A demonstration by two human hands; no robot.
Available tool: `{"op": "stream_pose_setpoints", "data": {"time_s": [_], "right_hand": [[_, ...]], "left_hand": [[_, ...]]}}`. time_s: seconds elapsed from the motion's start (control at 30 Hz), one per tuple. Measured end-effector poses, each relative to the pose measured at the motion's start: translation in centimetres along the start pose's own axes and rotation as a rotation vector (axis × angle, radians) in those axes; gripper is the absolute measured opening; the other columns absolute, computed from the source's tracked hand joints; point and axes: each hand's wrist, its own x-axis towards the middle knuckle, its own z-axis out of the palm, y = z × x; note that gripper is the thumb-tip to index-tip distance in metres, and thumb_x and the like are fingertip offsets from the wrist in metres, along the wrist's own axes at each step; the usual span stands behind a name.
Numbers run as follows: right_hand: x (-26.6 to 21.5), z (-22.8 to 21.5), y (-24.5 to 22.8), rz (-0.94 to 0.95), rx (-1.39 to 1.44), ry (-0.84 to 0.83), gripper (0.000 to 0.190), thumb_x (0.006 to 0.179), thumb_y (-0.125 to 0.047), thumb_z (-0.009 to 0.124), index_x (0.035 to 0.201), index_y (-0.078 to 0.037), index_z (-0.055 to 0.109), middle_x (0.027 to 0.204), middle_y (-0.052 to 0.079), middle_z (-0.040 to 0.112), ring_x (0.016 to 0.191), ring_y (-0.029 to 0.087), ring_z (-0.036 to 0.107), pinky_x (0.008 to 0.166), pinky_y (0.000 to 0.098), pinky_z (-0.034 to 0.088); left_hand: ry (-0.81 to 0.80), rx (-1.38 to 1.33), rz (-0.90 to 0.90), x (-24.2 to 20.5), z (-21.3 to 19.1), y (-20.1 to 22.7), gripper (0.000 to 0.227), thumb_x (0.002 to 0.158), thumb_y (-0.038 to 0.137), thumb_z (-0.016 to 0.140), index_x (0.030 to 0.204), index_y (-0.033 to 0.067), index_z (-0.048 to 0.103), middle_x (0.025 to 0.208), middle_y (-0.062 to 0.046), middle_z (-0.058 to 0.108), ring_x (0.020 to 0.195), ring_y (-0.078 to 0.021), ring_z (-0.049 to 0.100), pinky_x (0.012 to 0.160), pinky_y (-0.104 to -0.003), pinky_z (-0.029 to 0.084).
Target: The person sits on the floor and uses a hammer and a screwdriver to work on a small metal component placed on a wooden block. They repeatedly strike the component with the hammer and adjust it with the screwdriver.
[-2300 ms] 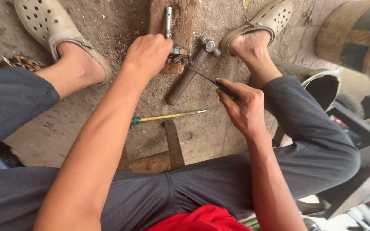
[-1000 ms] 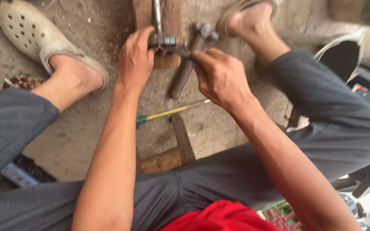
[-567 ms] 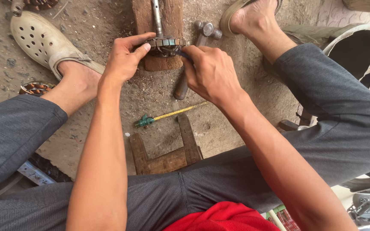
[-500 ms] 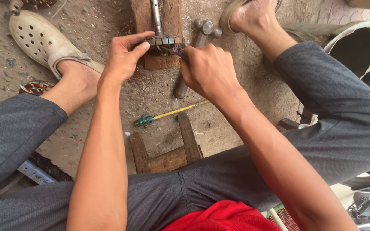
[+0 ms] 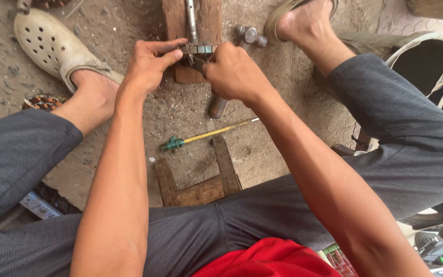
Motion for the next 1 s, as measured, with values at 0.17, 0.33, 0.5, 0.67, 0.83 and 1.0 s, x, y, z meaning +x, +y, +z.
{"op": "stream_pose_setpoints", "data": {"time_s": [0.17, 0.33, 0.5, 0.67, 0.83, 1.0], "right_hand": [[0.6, 0.5, -0.8, 0.2, 0.429, -0.055, 0.024, 0.093, -0.012, 0.059, 0.085, 0.006, 0.073, 0.061, 0.012, 0.065, 0.045, 0.016, 0.052, 0.041, 0.0358, 0.037], [-2.6, 3.4, 2.3, 0.155, 0.733, -0.047, 0.025, 0.101, -0.011, 0.052, 0.096, 0.006, 0.069, 0.062, 0.01, 0.065, 0.041, 0.013, 0.052, 0.037, 0.0301, 0.038], [-5.7, 7.2, 5.5, 0.227, 0.843, -0.058, 0.026, 0.103, -0.017, 0.048, 0.108, -0.001, 0.068, 0.08, 0.005, 0.071, 0.059, 0.012, 0.062, 0.049, 0.0274, 0.047], [-4.9, 8.1, 7.1, 0.181, 1.054, -0.082, 0.026, 0.107, -0.023, 0.047, 0.113, -0.005, 0.065, 0.088, 0.002, 0.069, 0.073, 0.011, 0.065, 0.061, 0.0277, 0.049], [-3.6, 8.1, 7.3, 0.146, 0.995, -0.065, 0.027, 0.107, -0.023, 0.047, 0.116, -0.005, 0.065, 0.088, 0.001, 0.069, 0.071, 0.009, 0.063, 0.06, 0.0262, 0.047], [-3.4, 8.9, 7.2, 0.121, 1.03, -0.075, 0.027, 0.108, -0.023, 0.047, 0.115, -0.003, 0.063, 0.086, 0.004, 0.069, 0.065, 0.01, 0.062, 0.057, 0.0258, 0.047]], "left_hand": [[-0.035, -0.043, 0.055, 0.6, -0.4, 0.0, 0.027, 0.096, 0.01, 0.076, 0.123, 0.0119, 0.077, 0.105, 0.0, 0.079, 0.088, -0.0027, 0.063, 0.087, -0.023, 0.054], [-0.006, -0.006, 0.058, 0.1, -0.1, -0.1, 0.027, 0.095, 0.01, 0.076, 0.121, 0.0122, 0.077, 0.105, 0.0, 0.079, 0.089, -0.0038, 0.066, 0.086, -0.023, 0.053], [-0.05, 0.057, 0.098, 0.3, -0.1, 1.3, 0.03, 0.096, 0.011, 0.072, 0.125, 0.0132, 0.076, 0.11, -0.003, 0.08, 0.095, -0.0086, 0.067, 0.087, -0.026, 0.052], [-0.002, 0.26, 0.029, -0.5, 1.5, 3.0, 0.042, 0.086, 0.023, 0.081, 0.127, 0.0132, 0.075, 0.119, -0.008, 0.077, 0.109, -0.0189, 0.07, 0.097, -0.033, 0.051], [0.04, 0.359, 0.078, -0.5, 1.6, 3.2, 0.051, 0.085, 0.022, 0.079, 0.133, 0.0078, 0.069, 0.126, -0.012, 0.073, 0.118, -0.0241, 0.069, 0.105, -0.037, 0.05], [-0.044, 0.182, 0.173, -0.3, 0.7, 1.7, 0.046, 0.091, 0.013, 0.076, 0.135, 0.0025, 0.067, 0.14, -0.011, 0.066, 0.129, -0.0188, 0.062, 0.109, -0.033, 0.047]]}}
